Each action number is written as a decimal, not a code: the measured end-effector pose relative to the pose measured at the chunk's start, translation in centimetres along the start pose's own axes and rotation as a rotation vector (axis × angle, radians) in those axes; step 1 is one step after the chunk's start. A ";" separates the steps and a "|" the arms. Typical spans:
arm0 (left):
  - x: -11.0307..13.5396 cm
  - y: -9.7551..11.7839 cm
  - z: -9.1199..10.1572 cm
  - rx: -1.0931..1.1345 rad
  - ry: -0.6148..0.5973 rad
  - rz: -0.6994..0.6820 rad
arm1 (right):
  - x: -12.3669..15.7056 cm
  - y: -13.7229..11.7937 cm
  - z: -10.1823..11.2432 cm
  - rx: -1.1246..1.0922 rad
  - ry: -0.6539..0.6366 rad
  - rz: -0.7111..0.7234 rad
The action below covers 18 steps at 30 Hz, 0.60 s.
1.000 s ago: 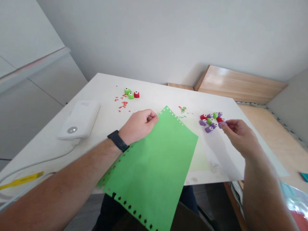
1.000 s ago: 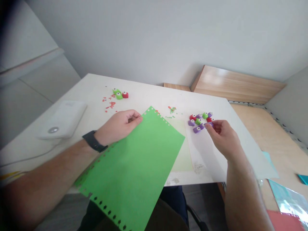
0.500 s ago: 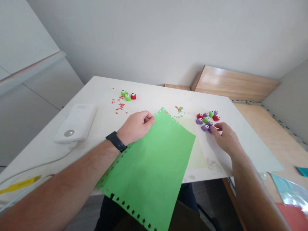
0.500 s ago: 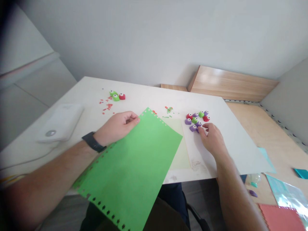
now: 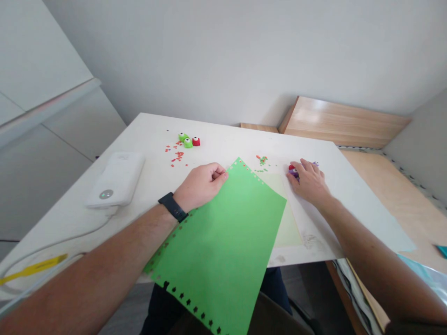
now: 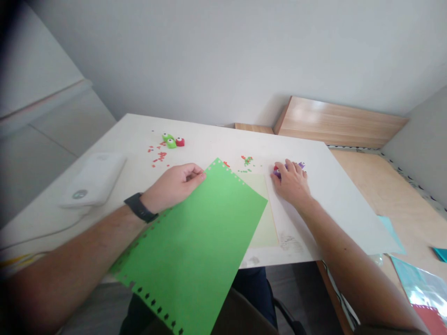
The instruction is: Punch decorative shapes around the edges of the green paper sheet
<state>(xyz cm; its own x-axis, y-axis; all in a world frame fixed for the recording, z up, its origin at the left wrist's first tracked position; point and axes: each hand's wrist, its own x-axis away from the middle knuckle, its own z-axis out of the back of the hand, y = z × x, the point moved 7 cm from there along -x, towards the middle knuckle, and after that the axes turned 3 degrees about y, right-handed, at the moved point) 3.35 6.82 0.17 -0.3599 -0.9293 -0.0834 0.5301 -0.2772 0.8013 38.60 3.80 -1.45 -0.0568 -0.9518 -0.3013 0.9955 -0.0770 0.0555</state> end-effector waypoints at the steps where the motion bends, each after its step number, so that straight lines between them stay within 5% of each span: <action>1: 0.0 0.0 0.0 0.002 0.000 -0.003 | -0.3 0.4 -0.1 -0.003 0.012 -0.011; 6: 0.1 -0.1 -0.2 0.009 0.004 -0.001 | -1.2 1.7 -0.3 0.026 0.049 -0.075; 10: 0.0 -0.2 -0.4 0.013 0.003 -0.013 | -1.9 0.1 1.0 -0.011 0.122 -0.046; 14: 0.0 -0.3 -0.6 0.014 0.009 -0.022 | -3.7 -5.0 3.2 -0.137 0.112 0.082; 18: -0.1 -0.6 -0.9 0.013 -0.002 -0.007 | -6.8 -13.0 5.8 -0.340 0.103 0.316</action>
<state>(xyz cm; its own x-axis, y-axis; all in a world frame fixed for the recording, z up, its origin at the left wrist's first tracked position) 3.72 6.84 -0.88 -0.3651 -0.9268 -0.0876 0.5179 -0.2804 0.8082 25.56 9.53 5.41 0.2440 -0.8772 -0.4135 0.9321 0.3298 -0.1497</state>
